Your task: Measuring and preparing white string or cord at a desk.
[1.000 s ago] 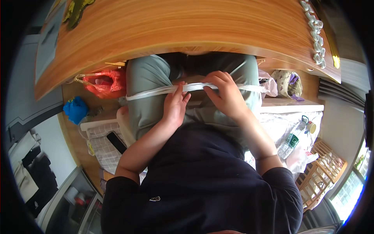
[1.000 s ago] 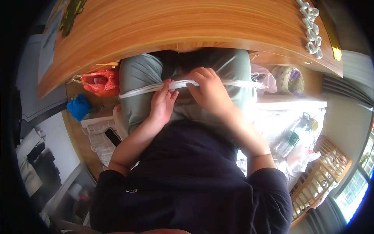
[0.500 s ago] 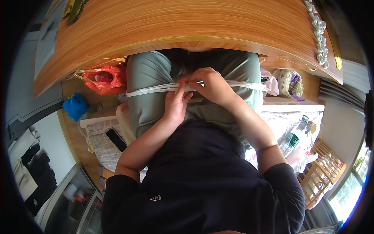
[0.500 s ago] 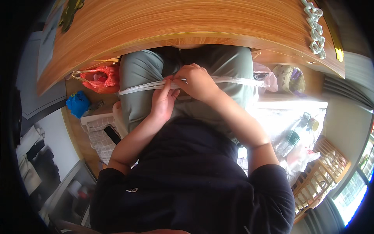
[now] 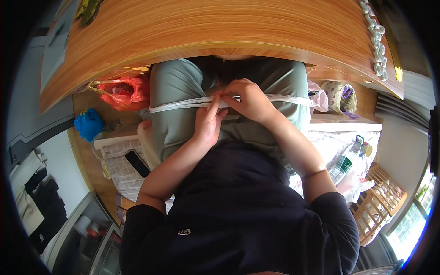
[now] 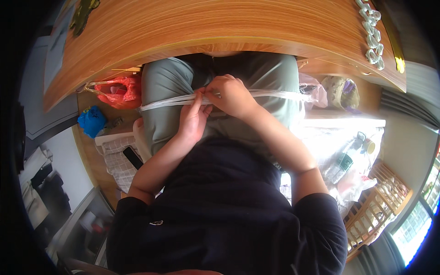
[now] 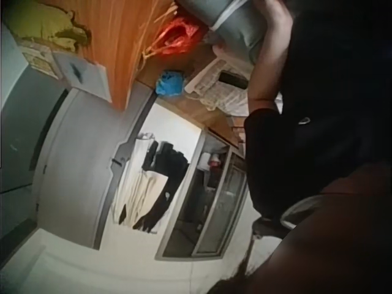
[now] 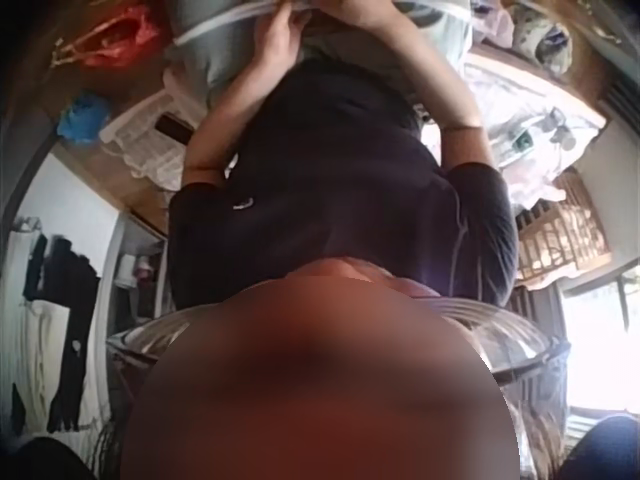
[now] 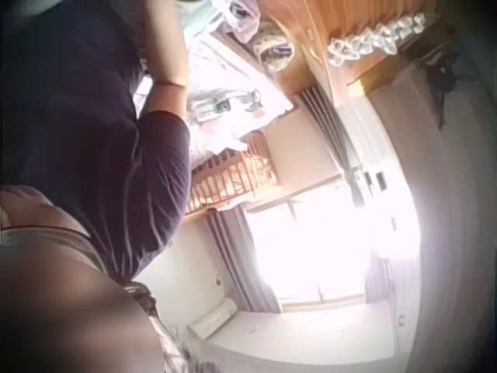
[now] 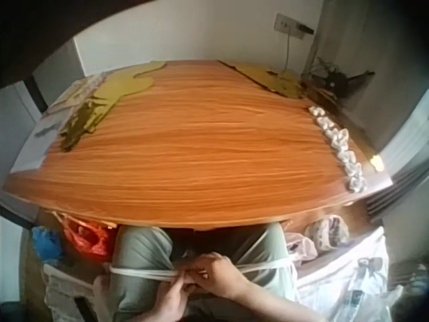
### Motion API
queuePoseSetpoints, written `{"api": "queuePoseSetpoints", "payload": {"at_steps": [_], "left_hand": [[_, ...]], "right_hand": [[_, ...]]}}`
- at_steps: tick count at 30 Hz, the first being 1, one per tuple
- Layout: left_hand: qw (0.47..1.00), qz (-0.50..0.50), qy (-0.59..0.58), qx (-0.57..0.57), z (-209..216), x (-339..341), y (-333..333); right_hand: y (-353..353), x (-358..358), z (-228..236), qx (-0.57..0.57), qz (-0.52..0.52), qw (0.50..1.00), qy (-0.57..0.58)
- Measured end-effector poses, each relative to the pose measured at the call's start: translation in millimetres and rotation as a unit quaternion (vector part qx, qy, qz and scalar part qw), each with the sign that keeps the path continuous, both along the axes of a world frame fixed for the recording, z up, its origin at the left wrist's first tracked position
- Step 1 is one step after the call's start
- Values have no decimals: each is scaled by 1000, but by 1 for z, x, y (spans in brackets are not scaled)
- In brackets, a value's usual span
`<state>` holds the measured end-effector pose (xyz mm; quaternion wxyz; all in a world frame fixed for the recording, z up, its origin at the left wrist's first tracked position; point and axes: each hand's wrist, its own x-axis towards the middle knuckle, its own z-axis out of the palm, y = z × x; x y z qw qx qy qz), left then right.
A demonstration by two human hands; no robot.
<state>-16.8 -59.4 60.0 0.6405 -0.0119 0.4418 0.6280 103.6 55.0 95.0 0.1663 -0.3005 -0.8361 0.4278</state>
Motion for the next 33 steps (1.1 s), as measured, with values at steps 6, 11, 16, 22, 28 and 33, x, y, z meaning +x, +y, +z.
{"api": "queuePoseSetpoints", "payload": {"at_steps": [6, 11, 16, 22, 28, 33], "left_hand": [[1000, 0, -3, -7, -3, 0, -1], [1000, 3, -9, 2, -4, -1, -1], [1000, 4, -13, -3, -4, -2, -1], [1000, 0, -15, 0, -2, -4, -3], [983, 33, -168, -63, -4, -12, -14], [965, 31, -234, -116, 29, -27, -18]], "right_hand": [[0, 0, -2, 9, -8, 1000, -3], [1, 0, 2, 15, -19, 999, 23], [0, -6, 5, 19, -39, 999, 15], [1, -9, 10, 18, -40, 999, 25], [6, -6, 28, -39, -33, 998, 26], [32, 23, 70, -107, 87, 975, -173]]}}
